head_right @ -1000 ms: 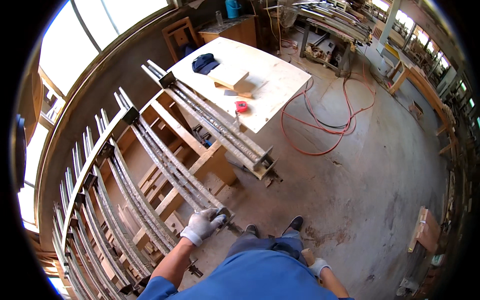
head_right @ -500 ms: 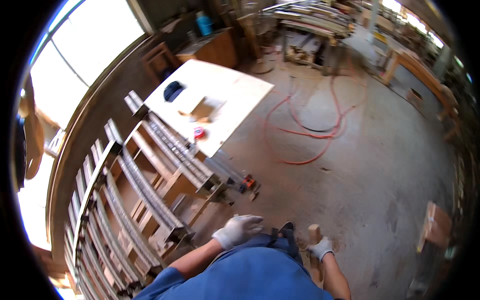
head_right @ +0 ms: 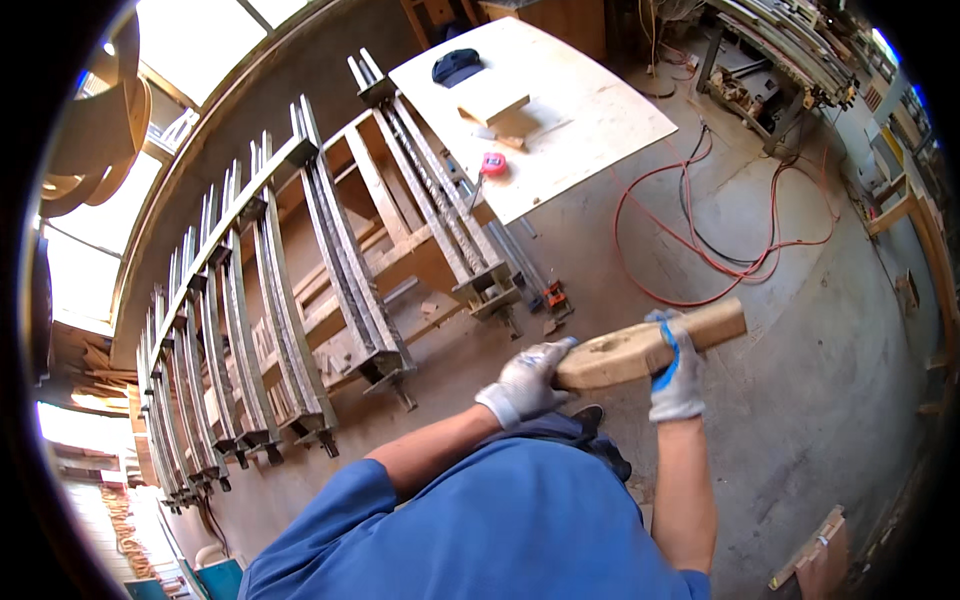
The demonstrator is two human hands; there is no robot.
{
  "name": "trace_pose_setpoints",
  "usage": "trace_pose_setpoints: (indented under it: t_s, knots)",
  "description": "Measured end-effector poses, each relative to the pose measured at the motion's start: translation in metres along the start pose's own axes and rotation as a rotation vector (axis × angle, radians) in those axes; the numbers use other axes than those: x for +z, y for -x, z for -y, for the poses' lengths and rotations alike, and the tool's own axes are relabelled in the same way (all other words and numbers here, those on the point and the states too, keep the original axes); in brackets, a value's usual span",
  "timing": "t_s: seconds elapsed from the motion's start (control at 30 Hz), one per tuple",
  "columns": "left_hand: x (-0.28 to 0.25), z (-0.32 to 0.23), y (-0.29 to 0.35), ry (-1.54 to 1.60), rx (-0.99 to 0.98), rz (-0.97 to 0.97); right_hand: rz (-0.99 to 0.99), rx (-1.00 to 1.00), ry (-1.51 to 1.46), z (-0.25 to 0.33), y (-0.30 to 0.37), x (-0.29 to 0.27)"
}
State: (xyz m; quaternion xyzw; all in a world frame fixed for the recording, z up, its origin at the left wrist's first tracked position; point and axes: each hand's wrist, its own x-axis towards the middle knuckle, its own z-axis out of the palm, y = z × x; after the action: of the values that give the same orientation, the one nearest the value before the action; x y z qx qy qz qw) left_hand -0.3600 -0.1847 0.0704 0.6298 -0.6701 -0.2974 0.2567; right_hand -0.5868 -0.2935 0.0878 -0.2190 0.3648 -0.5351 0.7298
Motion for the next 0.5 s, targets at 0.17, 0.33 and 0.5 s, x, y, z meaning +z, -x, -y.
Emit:
trace_pose_setpoints:
  t_s: [0.17,0.33,0.5]
  knots:
    - [-0.034,0.036,0.043,-0.107,-0.284,0.152,-0.166,0.426,-0.071,-0.087,-0.052,-0.006]
    - [-0.074,0.045,0.062,-0.245,-0.46,0.322,-0.254,0.669,0.201,-0.177,-0.065,-0.012]
    - [-0.106,0.049,0.059,-0.222,-0.474,0.392,-0.244,0.802,0.41,-0.21,-0.063,0.025]
